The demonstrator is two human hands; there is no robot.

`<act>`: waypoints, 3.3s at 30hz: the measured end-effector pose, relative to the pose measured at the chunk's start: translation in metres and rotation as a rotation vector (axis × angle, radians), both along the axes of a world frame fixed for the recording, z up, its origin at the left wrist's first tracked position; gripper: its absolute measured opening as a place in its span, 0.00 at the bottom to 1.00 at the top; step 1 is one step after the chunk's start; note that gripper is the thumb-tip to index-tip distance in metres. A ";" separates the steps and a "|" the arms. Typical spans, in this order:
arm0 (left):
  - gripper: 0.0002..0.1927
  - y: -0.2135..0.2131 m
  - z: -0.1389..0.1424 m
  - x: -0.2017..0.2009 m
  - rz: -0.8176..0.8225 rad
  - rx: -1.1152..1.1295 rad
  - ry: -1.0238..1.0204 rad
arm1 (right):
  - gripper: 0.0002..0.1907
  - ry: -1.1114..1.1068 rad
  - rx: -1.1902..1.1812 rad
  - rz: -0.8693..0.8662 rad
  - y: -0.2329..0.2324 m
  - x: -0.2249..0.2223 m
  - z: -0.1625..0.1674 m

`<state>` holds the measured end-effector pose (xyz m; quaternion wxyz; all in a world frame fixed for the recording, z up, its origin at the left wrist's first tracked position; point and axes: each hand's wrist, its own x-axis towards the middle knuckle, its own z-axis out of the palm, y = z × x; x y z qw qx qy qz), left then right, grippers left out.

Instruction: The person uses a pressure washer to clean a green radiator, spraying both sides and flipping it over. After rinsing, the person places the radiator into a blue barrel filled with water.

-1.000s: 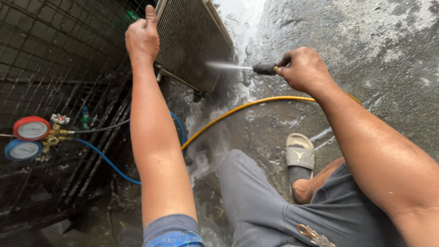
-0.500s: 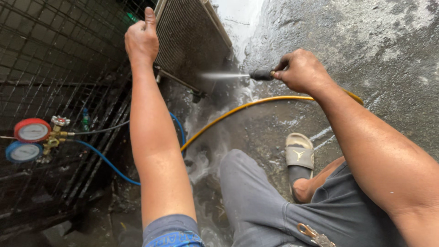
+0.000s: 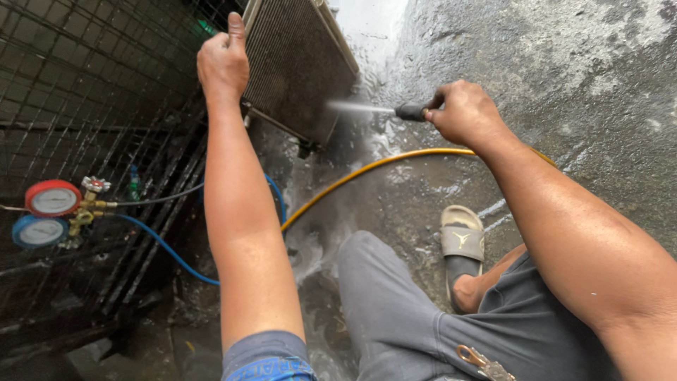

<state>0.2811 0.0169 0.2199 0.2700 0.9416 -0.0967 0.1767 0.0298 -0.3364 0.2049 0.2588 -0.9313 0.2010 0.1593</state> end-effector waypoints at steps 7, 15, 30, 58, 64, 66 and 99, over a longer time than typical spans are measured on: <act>0.44 -0.004 0.001 -0.005 0.000 0.004 0.001 | 0.13 -0.181 0.011 -0.142 0.000 0.004 0.010; 0.43 -0.007 0.002 -0.009 -0.013 -0.003 -0.015 | 0.11 -0.559 0.070 -0.116 -0.010 0.005 0.016; 0.44 -0.003 0.002 -0.007 -0.025 -0.015 0.015 | 0.11 -0.254 0.002 -0.221 -0.019 0.004 0.017; 0.43 -0.008 0.005 -0.011 -0.006 -0.008 -0.013 | 0.10 -0.490 0.114 -0.238 -0.023 -0.013 0.049; 0.44 -0.008 0.009 -0.017 0.036 -0.018 0.133 | 0.09 -0.654 0.103 -0.164 -0.023 -0.019 0.050; 0.43 -0.009 0.009 -0.017 0.002 -0.027 0.049 | 0.09 -0.695 0.100 -0.193 -0.022 -0.019 0.051; 0.43 0.029 -0.039 -0.008 0.005 -0.006 0.082 | 0.11 -0.693 0.161 0.167 0.057 -0.017 0.055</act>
